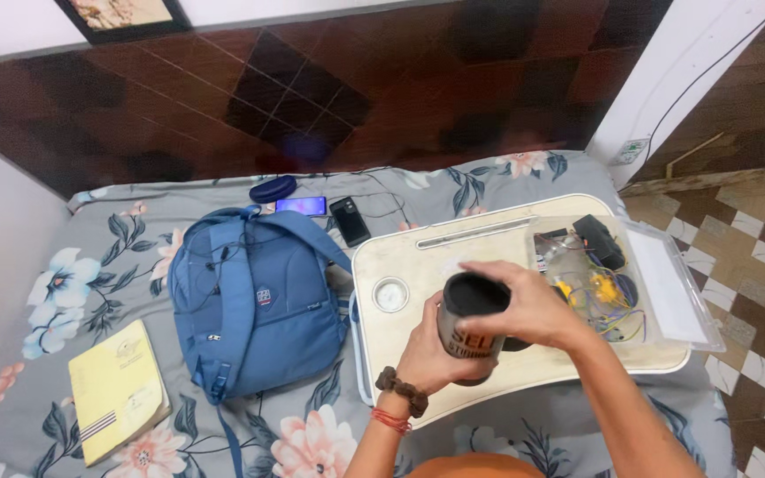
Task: The person opens a plastic container and removes a black mug. They open the mug, insert batteries into the lid, and connect wires to the battery terminals. The person then secures the lid onto the mug.
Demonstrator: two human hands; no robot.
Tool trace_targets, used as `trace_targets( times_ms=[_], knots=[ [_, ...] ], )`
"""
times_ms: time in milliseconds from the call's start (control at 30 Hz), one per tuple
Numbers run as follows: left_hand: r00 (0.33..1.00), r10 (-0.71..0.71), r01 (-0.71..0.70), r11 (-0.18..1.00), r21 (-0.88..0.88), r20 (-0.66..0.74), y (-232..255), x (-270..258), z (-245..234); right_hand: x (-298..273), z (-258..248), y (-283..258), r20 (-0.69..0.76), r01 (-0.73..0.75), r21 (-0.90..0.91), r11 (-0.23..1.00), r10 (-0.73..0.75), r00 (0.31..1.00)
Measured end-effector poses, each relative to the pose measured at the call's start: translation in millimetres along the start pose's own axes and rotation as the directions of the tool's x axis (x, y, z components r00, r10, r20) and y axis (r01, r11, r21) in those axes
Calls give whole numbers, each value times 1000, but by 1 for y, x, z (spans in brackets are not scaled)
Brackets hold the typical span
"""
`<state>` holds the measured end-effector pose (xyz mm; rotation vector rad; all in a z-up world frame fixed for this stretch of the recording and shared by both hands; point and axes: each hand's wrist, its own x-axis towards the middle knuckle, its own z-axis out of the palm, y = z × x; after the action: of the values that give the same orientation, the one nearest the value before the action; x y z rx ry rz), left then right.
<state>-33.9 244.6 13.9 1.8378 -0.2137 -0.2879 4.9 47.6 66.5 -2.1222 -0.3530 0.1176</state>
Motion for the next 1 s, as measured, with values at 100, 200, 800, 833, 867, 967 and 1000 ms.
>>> trace_targets(
  times_ms=[100,200,800,833,867,967,1000],
  knots=[
    [1000,-3,1,993,-122,-18,8,9,15,-5,-21,24,-152,-63,324,944,118,981],
    [1000,-4,17,909,-416,31,6,24,35,-12,-38,54,-261,-127,488,863,283,923],
    [995,-95,94,836,-540,26,49,72,103,-28,-82,123,-23,-140,931,336,438,899],
    [1000,-18,21,860,-509,12,52,75,99,-23,-83,120,-25,-120,938,325,408,913],
    [999,-10,-10,861,-508,-36,52,77,96,-19,-82,117,-21,-110,937,333,366,930],
    [988,-60,-33,823,-567,-144,42,83,89,-7,-77,104,-42,-93,897,431,293,955],
    [980,-126,0,778,-629,-155,39,85,86,-5,-73,98,-71,-98,853,512,300,951]
  ],
)
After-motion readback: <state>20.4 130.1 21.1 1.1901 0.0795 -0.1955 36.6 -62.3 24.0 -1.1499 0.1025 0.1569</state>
